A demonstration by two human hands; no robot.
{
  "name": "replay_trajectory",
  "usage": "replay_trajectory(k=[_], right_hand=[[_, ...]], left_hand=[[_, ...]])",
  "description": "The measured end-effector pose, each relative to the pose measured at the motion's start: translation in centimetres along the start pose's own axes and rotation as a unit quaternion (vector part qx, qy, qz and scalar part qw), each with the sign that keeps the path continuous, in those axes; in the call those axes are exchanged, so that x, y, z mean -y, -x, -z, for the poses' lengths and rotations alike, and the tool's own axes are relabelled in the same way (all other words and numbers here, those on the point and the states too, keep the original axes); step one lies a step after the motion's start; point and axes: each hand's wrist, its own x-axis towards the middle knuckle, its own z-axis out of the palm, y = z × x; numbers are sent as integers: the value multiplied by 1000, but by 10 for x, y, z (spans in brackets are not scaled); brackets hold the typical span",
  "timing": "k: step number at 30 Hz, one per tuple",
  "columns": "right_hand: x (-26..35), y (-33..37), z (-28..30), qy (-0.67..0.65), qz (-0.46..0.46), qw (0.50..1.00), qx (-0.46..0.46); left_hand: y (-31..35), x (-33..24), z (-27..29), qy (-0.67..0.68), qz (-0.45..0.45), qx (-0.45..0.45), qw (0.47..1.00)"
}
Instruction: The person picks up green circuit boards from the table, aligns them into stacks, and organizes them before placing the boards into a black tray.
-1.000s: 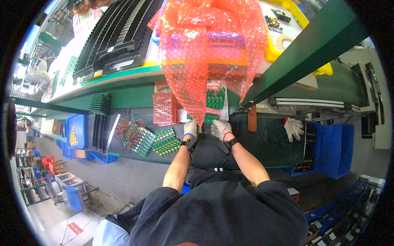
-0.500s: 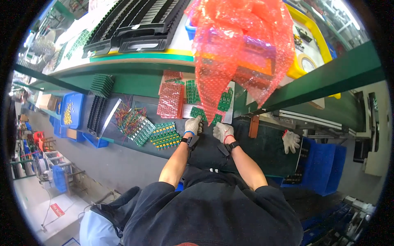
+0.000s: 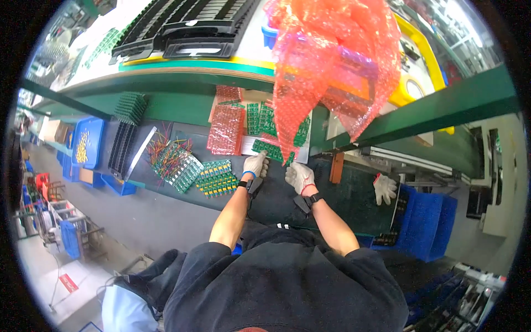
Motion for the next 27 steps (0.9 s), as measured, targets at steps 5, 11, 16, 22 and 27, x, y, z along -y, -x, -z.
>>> replay_trajectory(k=[5,11,16,22,27], right_hand=[[19,-14,-11,-46,29,998,35],[38,-59,-28,-19,114,966,232],[28,-107,-35,-175,20,976,129],[24,-128,-55,-252,-40,967,-2],[23,-117,-84,-116,4,989,-93]], left_hand=[[11,2,2,25,-3,46,999],[39,18,13,75,3,42,996],[62,42,29,134,4,38,990],[88,77,46,169,14,-4,986],[95,95,64,211,21,2,977]])
